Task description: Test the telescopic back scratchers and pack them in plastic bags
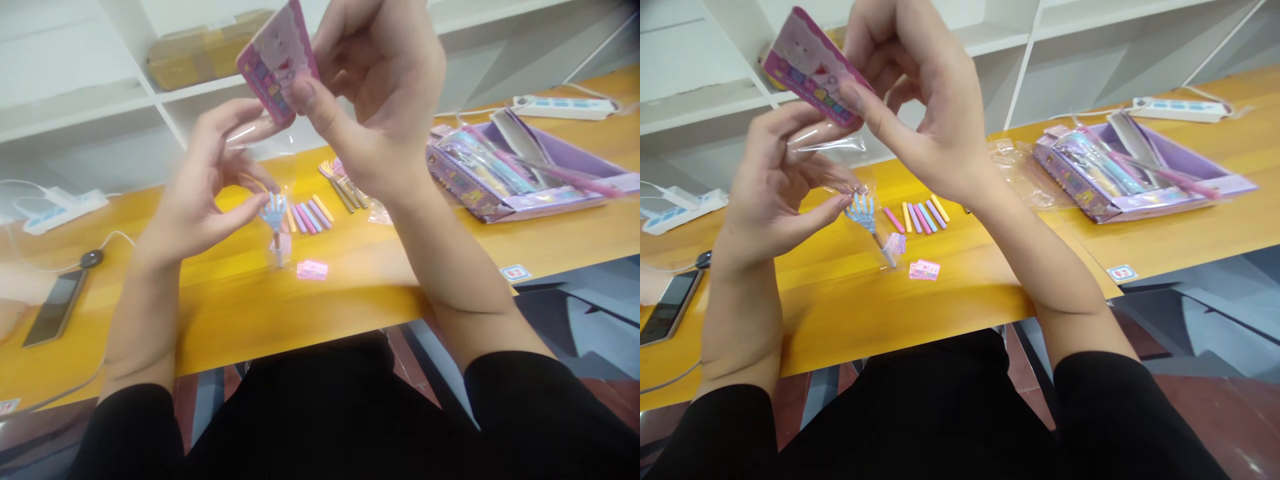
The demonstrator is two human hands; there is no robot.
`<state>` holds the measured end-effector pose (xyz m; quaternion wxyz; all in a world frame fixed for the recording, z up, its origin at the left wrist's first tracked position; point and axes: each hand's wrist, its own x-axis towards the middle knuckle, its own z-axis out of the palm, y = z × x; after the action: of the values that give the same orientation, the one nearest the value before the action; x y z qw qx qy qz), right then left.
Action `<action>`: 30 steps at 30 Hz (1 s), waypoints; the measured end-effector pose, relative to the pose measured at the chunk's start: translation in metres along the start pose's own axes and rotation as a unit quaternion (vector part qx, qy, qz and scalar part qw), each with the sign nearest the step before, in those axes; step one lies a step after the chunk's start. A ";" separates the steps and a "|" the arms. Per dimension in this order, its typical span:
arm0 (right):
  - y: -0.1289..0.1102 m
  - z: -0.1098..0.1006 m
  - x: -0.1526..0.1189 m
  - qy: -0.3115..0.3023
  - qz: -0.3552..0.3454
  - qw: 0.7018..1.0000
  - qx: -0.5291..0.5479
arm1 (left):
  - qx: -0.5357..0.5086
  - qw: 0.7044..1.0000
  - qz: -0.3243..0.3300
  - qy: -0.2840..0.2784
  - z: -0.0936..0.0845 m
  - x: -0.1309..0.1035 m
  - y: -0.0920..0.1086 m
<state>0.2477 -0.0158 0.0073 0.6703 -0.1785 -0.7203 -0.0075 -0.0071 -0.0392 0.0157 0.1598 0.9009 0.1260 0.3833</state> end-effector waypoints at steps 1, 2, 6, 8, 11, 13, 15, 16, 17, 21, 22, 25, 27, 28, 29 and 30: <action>-0.002 -0.004 0.002 -0.008 -0.001 1.000 0.012 | 0.001 1.000 0.000 0.002 0.000 -0.001 -0.002; -0.004 -0.007 0.004 -0.017 -0.003 0.999 0.026 | 0.000 1.000 0.003 0.002 0.000 -0.001 -0.004; -0.010 -0.014 0.010 -0.051 -0.045 0.995 0.076 | 0.008 1.000 0.017 0.001 0.000 -0.003 -0.012; -0.009 -0.015 0.011 -0.060 -0.052 0.995 0.067 | 0.019 1.000 0.022 0.003 0.001 -0.004 -0.013; -0.005 -0.016 0.008 -0.058 -0.048 0.997 0.028 | 0.031 0.999 0.013 0.006 0.000 -0.004 -0.009; -0.001 -0.017 0.007 -0.054 -0.066 0.996 0.018 | 0.033 0.999 0.010 0.000 -0.001 -0.004 -0.007; 0.002 -0.018 0.007 -0.054 -0.083 0.995 0.027 | 0.035 0.999 0.011 -0.014 -0.003 -0.003 -0.006; 0.002 -0.018 0.007 -0.050 -0.083 0.995 0.029 | 0.034 0.999 0.013 -0.018 -0.003 -0.003 -0.006; 0.003 -0.017 0.007 -0.042 -0.076 0.996 0.028 | 0.032 0.999 0.014 -0.020 -0.004 -0.003 -0.006; 0.004 -0.010 0.006 0.007 -0.057 0.998 -0.001 | -0.001 1.000 0.025 -0.018 -0.002 -0.002 -0.001; 0.003 -0.009 0.005 0.009 -0.055 0.998 -0.006 | -0.009 1.000 0.019 -0.014 0.000 -0.002 0.000; -0.001 -0.011 0.003 -0.026 -0.023 0.999 -0.016 | -0.025 0.999 -0.019 0.008 0.002 -0.004 0.000; -0.006 -0.014 0.003 -0.056 -0.010 0.998 -0.009 | -0.030 0.999 -0.014 0.010 0.002 -0.006 -0.005; -0.008 -0.016 0.004 -0.059 -0.014 0.998 -0.002 | -0.031 1.000 0.002 0.005 0.001 -0.006 -0.009; -0.010 -0.017 0.004 -0.060 -0.023 0.998 0.004 | -0.029 0.999 0.016 0.001 -0.001 -0.006 -0.012; -0.011 -0.019 0.005 -0.062 -0.030 0.998 0.008 | -0.024 1.000 0.019 -0.007 -0.002 -0.006 -0.016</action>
<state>0.2625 -0.0296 0.0166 0.6252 -0.1520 -0.7655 -0.0107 -0.0144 -0.0267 0.0069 0.1743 0.9017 0.0984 0.3833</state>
